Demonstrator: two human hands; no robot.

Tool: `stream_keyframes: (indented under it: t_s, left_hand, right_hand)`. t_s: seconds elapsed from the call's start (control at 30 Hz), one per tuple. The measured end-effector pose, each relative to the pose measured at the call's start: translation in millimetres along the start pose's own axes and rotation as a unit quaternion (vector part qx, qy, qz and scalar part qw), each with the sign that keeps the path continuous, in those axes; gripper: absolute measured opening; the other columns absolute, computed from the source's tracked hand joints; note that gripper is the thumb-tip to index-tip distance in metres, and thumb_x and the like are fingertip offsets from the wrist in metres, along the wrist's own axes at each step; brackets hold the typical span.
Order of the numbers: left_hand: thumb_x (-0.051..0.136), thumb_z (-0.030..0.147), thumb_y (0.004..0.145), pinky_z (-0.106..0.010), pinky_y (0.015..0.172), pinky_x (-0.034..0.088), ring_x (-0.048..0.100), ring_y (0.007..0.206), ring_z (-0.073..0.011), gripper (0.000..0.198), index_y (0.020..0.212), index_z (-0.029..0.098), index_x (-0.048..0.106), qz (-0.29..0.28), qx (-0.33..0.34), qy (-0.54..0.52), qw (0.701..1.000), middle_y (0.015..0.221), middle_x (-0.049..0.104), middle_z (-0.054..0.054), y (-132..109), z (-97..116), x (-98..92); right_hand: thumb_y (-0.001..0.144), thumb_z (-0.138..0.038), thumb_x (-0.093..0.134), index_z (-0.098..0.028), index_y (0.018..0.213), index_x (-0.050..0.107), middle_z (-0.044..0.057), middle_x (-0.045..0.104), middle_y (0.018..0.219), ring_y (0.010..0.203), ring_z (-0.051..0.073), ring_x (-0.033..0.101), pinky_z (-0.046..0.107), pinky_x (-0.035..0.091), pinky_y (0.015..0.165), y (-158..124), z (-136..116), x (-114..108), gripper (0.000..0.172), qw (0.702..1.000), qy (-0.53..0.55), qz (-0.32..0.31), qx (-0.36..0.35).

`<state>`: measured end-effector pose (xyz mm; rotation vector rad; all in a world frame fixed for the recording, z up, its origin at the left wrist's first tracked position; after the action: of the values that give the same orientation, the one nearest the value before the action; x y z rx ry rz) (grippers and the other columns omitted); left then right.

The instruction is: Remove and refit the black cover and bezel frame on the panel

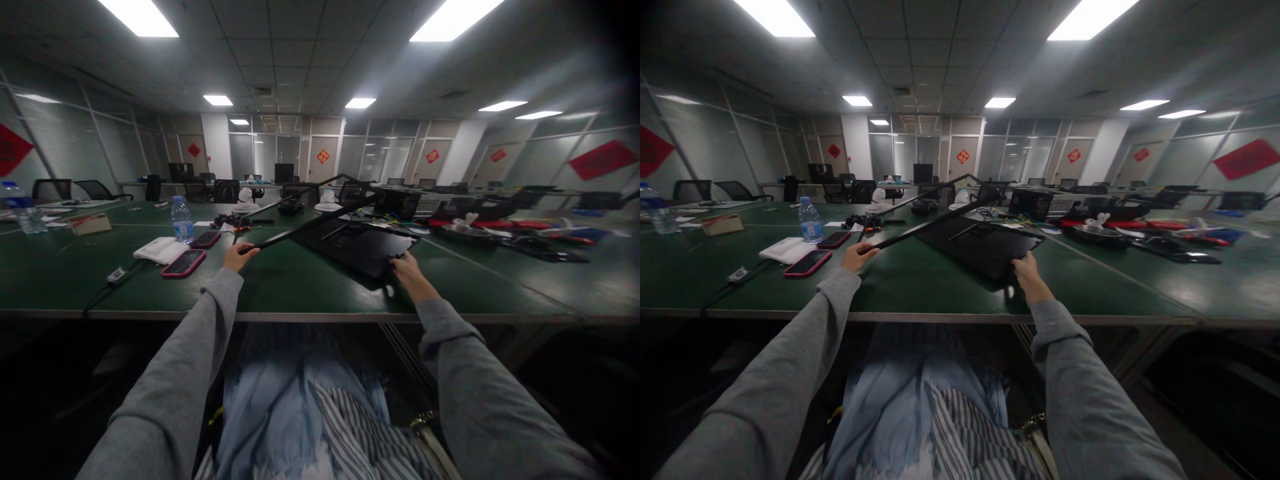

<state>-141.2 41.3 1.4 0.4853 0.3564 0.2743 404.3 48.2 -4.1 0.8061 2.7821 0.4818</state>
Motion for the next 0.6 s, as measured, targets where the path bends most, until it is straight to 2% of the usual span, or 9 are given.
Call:
stream_keyframes:
  t_s: [0.13, 0.2, 0.27, 0.33, 0.4, 0.43, 0.47, 0.53, 0.6]
  left_hand:
    - [0.085, 0.054, 0.061, -0.041, 0.094, 0.051, 0.069, 0.096, -0.0269, 0.046, 0.088, 0.018, 0.076, -0.004, 0.023, 0.017, 1.000, 0.095, 0.076, -0.010, -2.9, 6.1, -0.5]
    - [0.084, 0.055, 0.061, -0.040, 0.093, 0.051, 0.070, 0.095, -0.0266, 0.046, 0.088, 0.019, 0.076, -0.012, 0.033, 0.023, 0.999, 0.094, 0.076, -0.009, -3.8, 7.4, 0.0]
    - [0.084, 0.056, 0.061, -0.040, 0.092, 0.052, 0.070, 0.095, -0.0263, 0.045, 0.088, 0.019, 0.076, -0.018, 0.044, 0.033, 0.998, 0.093, 0.076, -0.009, -3.6, 7.2, 0.3]
    - [0.083, 0.056, 0.062, -0.039, 0.091, 0.052, 0.070, 0.095, -0.0258, 0.044, 0.088, 0.021, 0.077, -0.023, 0.056, 0.050, 0.997, 0.093, 0.076, -0.008, -2.8, 5.7, 0.2]
    - [0.082, 0.056, 0.064, -0.038, 0.090, 0.052, 0.069, 0.094, -0.0251, 0.042, 0.089, 0.022, 0.077, -0.029, 0.068, 0.080, 0.994, 0.093, 0.076, -0.007, -2.0, 3.8, -0.4]
    - [0.082, 0.056, 0.065, -0.038, 0.089, 0.051, 0.069, 0.093, -0.0248, 0.041, 0.089, 0.023, 0.077, -0.030, 0.073, 0.099, 0.992, 0.093, 0.076, -0.006, -2.1, 3.1, -0.7]
    - [0.082, 0.056, 0.065, -0.038, 0.089, 0.051, 0.069, 0.093, -0.0248, 0.040, 0.089, 0.024, 0.078, -0.032, 0.076, 0.116, 0.990, 0.093, 0.076, -0.005, -2.5, 2.9, -0.9]
    - [0.083, 0.055, 0.064, -0.038, 0.090, 0.050, 0.068, 0.094, -0.0253, 0.038, 0.089, 0.026, 0.078, -0.039, 0.078, 0.145, 0.986, 0.092, 0.076, -0.004, -4.6, 4.0, -1.0]
    - [0.084, 0.053, 0.063, -0.038, 0.093, 0.048, 0.068, 0.097, -0.0259, 0.037, 0.088, 0.027, 0.078, -0.050, 0.078, 0.165, 0.982, 0.093, 0.076, -0.004, -7.8, 6.9, -0.6]
  right_hand:
    - [0.060, -0.007, 0.062, -0.022, 0.118, 0.065, 0.001, 0.065, 0.078, 0.064, 0.014, 0.060, 0.024, 0.051, 0.058, -1.2, -2.0, 30.6, 0.060, 0.977, 0.081, -0.155, 0.118]
    - [0.059, -0.004, 0.062, -0.019, 0.118, 0.066, 0.001, 0.064, 0.075, 0.062, 0.013, 0.058, 0.023, 0.050, 0.058, -1.7, -2.0, 43.0, 0.061, 0.967, 0.077, -0.192, 0.146]
    - [0.063, -0.007, 0.063, -0.015, 0.119, 0.066, 0.001, 0.063, 0.072, 0.062, 0.013, 0.056, 0.024, 0.049, 0.060, 0.5, -2.0, 52.4, 0.056, 0.975, 0.052, -0.167, 0.135]
    - [0.072, -0.017, 0.062, -0.016, 0.119, 0.065, 0.002, 0.063, 0.074, 0.064, 0.013, 0.057, 0.025, 0.050, 0.063, 5.6, -4.0, 56.3, 0.047, 0.992, 0.039, -0.085, 0.087]
    - [0.083, -0.031, 0.057, -0.019, 0.115, 0.063, 0.002, 0.064, 0.077, 0.069, 0.014, 0.059, 0.026, 0.053, 0.068, 11.4, -7.6, 53.7, 0.035, 0.995, 0.076, -0.012, 0.058]
    - [0.087, -0.038, 0.053, -0.021, 0.112, 0.062, 0.003, 0.065, 0.079, 0.072, 0.015, 0.062, 0.028, 0.054, 0.071, 13.9, -9.7, 50.7, 0.031, 0.992, 0.111, -0.006, 0.064]
    - [0.090, -0.045, 0.049, -0.022, 0.107, 0.061, 0.005, 0.066, 0.081, 0.076, 0.017, 0.064, 0.030, 0.055, 0.074, 15.7, -12.3, 47.1, 0.031, 0.985, 0.152, -0.023, 0.077]
    - [0.093, -0.060, 0.043, -0.022, 0.099, 0.058, 0.008, 0.068, 0.087, 0.085, 0.020, 0.067, 0.034, 0.057, 0.078, 16.7, -18.8, 39.4, 0.041, 0.965, 0.221, -0.102, 0.101]
    - [0.090, -0.068, 0.045, -0.022, 0.094, 0.057, 0.012, 0.069, 0.094, 0.092, 0.023, 0.068, 0.037, 0.058, 0.082, 15.0, -24.9, 33.2, 0.048, 0.949, 0.236, -0.183, 0.097]
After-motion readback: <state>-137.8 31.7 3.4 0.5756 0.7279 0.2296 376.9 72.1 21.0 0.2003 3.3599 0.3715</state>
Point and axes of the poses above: each hand's wrist, its own y-axis towards the middle knuckle, its own x-axis out of the palm, z = x × y, the point moved 2 cm from there along y, towards the middle knuckle
